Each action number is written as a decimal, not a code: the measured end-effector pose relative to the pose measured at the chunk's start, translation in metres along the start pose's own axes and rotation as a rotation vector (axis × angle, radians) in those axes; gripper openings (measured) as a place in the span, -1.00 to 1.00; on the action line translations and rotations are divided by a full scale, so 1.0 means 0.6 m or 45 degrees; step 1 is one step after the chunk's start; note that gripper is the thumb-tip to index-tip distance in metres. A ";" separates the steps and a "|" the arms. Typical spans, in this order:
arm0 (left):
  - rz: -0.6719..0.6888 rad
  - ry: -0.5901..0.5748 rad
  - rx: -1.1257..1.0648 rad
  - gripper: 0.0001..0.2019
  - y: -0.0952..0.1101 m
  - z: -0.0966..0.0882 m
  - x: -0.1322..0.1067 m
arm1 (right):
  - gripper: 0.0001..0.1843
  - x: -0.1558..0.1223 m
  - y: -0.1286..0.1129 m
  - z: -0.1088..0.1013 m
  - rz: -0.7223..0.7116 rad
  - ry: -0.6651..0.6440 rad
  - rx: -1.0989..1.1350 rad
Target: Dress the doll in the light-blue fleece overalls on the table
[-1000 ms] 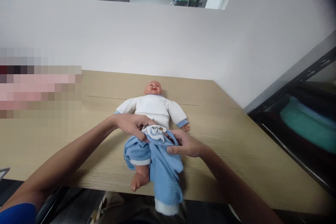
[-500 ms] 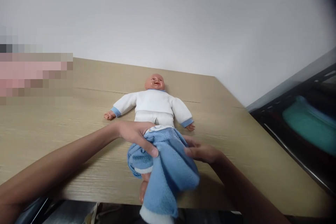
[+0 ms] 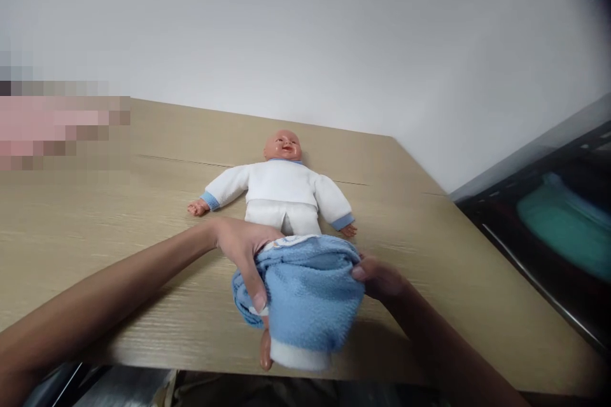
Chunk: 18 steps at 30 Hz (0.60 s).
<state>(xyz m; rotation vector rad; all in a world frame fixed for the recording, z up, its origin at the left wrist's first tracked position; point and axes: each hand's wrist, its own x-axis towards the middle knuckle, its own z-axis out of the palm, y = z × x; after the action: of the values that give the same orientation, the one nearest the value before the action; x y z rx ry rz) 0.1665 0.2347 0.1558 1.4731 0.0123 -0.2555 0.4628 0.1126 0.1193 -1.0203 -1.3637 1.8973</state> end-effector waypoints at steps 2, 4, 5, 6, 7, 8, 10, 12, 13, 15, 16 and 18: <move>0.014 0.027 0.063 -0.50 -0.003 -0.001 0.001 | -0.19 0.001 -0.014 0.011 0.015 -0.037 -0.052; 0.049 0.119 0.119 -0.52 -0.004 0.001 0.005 | -0.15 -0.002 -0.035 0.026 0.025 -0.146 -0.165; 0.070 0.172 0.134 -0.51 -0.004 0.003 0.008 | -0.10 -0.005 -0.045 0.033 0.021 -0.219 -0.212; 0.090 0.217 0.137 -0.50 -0.002 0.005 0.010 | -0.05 -0.007 -0.052 0.039 0.012 -0.287 -0.236; 0.100 0.252 0.134 -0.49 0.000 0.007 0.012 | -0.02 -0.009 -0.057 0.043 0.001 -0.333 -0.244; 0.107 0.278 0.133 -0.50 0.003 0.010 0.014 | -0.02 -0.010 -0.057 0.044 -0.007 -0.348 -0.242; 0.132 0.312 0.141 -0.52 0.008 0.014 0.017 | -0.05 -0.011 -0.050 0.042 -0.028 -0.301 -0.202; 0.158 0.341 0.141 -0.55 0.011 0.017 0.017 | -0.07 -0.009 -0.033 0.035 -0.036 -0.231 -0.117; 0.159 0.359 0.144 -0.56 0.012 0.018 0.016 | -0.08 -0.007 -0.024 0.032 -0.037 -0.197 -0.055; 0.133 0.407 0.160 -0.57 0.011 0.018 0.014 | -0.10 -0.003 -0.008 0.029 -0.030 -0.127 0.086; 0.112 0.439 0.166 -0.54 0.009 0.018 0.012 | -0.15 0.000 -0.003 0.029 -0.021 -0.096 0.143; 0.087 0.506 0.124 -0.40 0.006 0.017 0.009 | -0.25 0.006 0.000 0.031 0.002 -0.054 0.224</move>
<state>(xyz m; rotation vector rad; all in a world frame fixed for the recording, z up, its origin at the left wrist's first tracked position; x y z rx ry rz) 0.1711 0.2241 0.1592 1.5980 0.2729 0.0962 0.4450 0.1058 0.1217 -0.8993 -1.1948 2.0102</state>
